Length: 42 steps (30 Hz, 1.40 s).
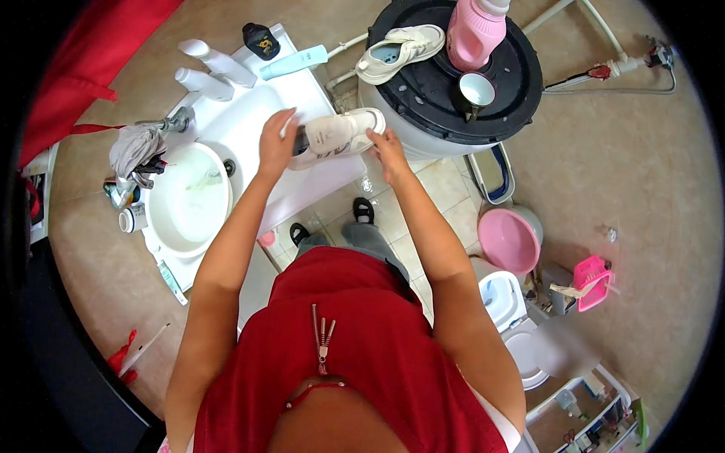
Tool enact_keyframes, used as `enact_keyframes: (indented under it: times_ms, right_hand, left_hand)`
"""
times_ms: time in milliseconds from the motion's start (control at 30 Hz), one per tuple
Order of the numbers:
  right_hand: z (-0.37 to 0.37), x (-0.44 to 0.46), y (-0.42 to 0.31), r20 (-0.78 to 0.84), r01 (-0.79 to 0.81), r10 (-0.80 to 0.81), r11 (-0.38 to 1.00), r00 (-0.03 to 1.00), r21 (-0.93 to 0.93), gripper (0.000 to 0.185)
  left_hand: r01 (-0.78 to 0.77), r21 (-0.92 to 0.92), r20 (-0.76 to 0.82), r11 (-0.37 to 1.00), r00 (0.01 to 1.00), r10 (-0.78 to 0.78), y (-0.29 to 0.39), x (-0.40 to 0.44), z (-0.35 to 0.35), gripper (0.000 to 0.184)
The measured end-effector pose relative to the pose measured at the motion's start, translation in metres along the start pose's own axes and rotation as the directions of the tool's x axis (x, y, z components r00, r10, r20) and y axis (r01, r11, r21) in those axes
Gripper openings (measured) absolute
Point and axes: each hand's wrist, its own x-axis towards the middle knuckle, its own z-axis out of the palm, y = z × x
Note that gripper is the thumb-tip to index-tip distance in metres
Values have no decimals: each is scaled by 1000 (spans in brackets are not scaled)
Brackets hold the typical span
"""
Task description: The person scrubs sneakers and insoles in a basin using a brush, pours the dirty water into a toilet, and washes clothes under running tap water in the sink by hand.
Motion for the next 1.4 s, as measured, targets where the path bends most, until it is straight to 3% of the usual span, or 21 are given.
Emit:
enact_keyframes:
  times_ms: [33, 133, 233, 367, 433, 533, 567, 600, 667, 833, 1000, 1133, 1233, 1333, 1400]
  right_hand:
    - [-3, 6, -1, -69, 24, -27, 999, 997, -47, 44]
    - [-10, 39, -13, -123, 232, -247, 965, 961, -124, 58]
    - [10, 48, -59, -89, 238, -248, 965, 965, -113, 69]
    - [39, 75, -94, -203, 19, 12, 988, 979, 151, 79]
    - [43, 98, -100, -215, -104, 160, 963, 963, 250, 79]
    - [37, 126, -104, -113, -213, 245, 947, 963, 239, 72]
    - [37, 129, -108, -147, -237, 276, 942, 950, 238, 65]
    - [32, 135, -106, -68, -182, 202, 956, 977, 229, 54]
    - [23, 150, -107, 11, -214, 223, 918, 975, 334, 35]
    - [25, 131, -97, 35, -212, 210, 947, 977, 240, 34]
    - [91, 10, -100, 88, -116, 106, 987, 990, 111, 37]
    - [147, -74, -85, 335, -224, 190, 973, 923, 64, 36]
    - [188, -112, -37, 429, -294, 300, 952, 852, -82, 34]
    - [233, -141, 32, 454, -300, 372, 927, 810, -225, 44]
    - [269, -161, 68, 519, -320, 423, 905, 743, -280, 40]
  left_hand:
    - [41, 66, 41, 997, 998, -43, -9, -6, -10, 29]
    - [393, -91, 223, 915, 903, -366, -14, -24, -23, 33]
    - [496, -249, 154, 832, 868, -471, -22, -37, -18, 39]
    - [518, -273, 12, 810, 844, -536, -34, -52, -15, 40]
    - [539, -286, 15, 792, 829, -559, -39, -60, -21, 38]
    - [570, -287, 3, 770, 804, -595, -51, -75, -33, 34]
    - [581, -285, -8, 762, 793, -609, -57, -82, -38, 32]
    - [578, -281, -25, 766, 794, -608, -64, -90, -41, 32]
    - [575, -268, -63, 773, 790, -610, -77, -107, -52, 30]
    - [662, -376, -61, 648, 680, -731, -75, -131, -90, 30]
    - [622, -564, 15, 544, 666, -746, -56, -125, -127, 35]
    - [570, -696, 193, 437, 735, -650, -50, -111, -155, 52]
    - [666, -703, 435, 251, 681, -589, -47, -107, -179, 63]
    - [680, -732, 618, -49, 632, -468, -57, -124, -204, 68]
    - [579, -805, 567, -131, 682, -462, -84, -149, -211, 62]
